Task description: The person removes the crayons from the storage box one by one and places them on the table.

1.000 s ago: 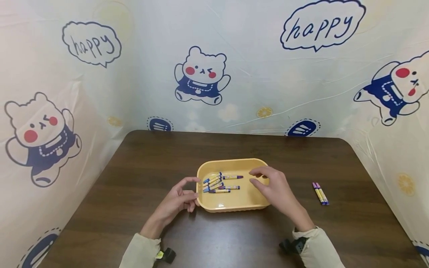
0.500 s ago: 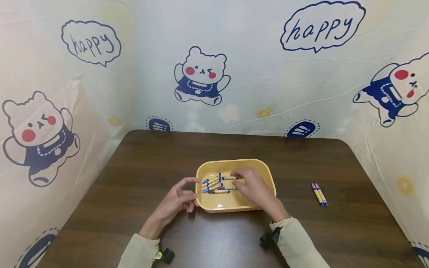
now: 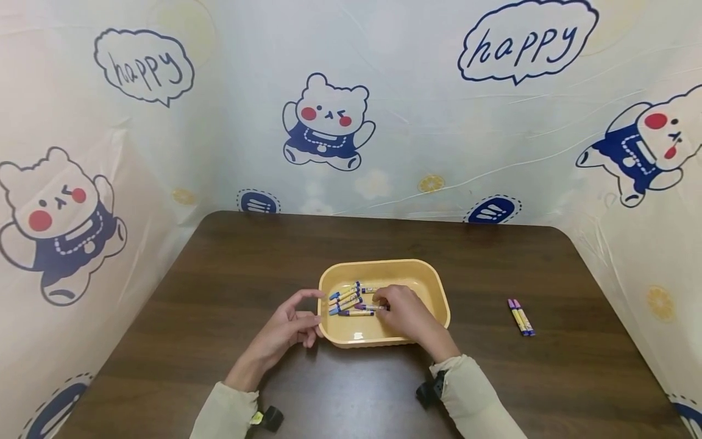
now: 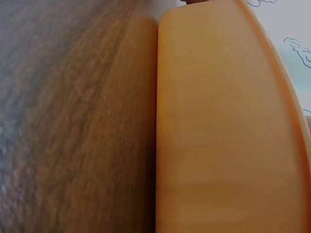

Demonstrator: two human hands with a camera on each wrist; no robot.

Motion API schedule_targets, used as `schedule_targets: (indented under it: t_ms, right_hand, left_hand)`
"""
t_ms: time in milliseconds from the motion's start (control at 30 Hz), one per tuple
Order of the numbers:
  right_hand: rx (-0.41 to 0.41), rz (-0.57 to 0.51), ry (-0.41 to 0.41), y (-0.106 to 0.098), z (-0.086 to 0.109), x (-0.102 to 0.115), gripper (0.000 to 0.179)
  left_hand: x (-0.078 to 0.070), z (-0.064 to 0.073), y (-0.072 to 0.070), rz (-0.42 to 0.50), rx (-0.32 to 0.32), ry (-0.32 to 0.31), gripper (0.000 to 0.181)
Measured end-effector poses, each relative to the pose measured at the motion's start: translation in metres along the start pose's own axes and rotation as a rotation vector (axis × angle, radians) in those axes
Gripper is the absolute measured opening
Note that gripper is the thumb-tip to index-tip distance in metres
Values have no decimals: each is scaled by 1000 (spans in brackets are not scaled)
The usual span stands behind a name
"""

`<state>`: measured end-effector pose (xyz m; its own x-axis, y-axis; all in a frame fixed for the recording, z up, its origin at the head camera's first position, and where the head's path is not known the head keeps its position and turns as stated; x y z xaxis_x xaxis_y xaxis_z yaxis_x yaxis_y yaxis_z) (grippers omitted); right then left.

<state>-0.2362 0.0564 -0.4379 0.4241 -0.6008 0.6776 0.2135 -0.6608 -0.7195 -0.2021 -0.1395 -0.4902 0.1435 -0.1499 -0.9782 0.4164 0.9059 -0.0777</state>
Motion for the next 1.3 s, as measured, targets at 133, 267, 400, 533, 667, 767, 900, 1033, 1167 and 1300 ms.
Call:
schedule_targets:
  t_ms: [133, 267, 400, 533, 667, 767, 900, 1033, 1167, 1300]
  right_hand:
    - [18, 52, 37, 3, -1, -4, 12]
    - [24, 60, 84, 3, 0, -7, 8]
    - [28, 67, 106, 4, 0, -8, 10]
    - [22, 78, 87, 4, 0, -7, 11]
    - [8, 75, 36, 4, -1, -4, 8]
    - [-6, 57, 3, 2, -1, -1, 7]
    - [-18, 31, 4, -1, 0, 0, 9]
    - [-24, 0, 3, -2, 1, 1, 6]
    - [-38, -51, -18, -4, 1, 3, 6]
    - [-38, -90, -4, -6, 1, 3, 6]
  left_hand:
    - [-1, 0, 0, 6, 3, 7, 52]
    - [-2, 0, 0, 10, 5, 11, 52]
    - [-2, 0, 0, 9, 6, 10, 53]
    - [-2, 0, 0, 17, 6, 16, 55]
    - [-2, 1, 0, 28, 6, 17, 54]
    - [-2, 1, 0, 27, 5, 18, 53]
    - [-1, 1, 0, 23, 5, 18, 55]
    - [0, 1, 1, 12, 6, 15, 56]
    - [0, 1, 1, 5, 3, 17, 57]
    - [-1, 1, 1, 4, 1, 17, 56]
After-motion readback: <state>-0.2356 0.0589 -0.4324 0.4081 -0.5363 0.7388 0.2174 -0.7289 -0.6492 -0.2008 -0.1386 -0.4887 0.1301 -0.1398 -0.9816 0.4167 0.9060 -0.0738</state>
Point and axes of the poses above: each hand's wrist, its own z-axis away from the middle knuckle, its own y-axis out of the palm, x = y × z, the point moved 10 cm from there along -z, towards the middle knuckle, and after that the axes turned 12 degrees about -z, right-handed, at the moved point
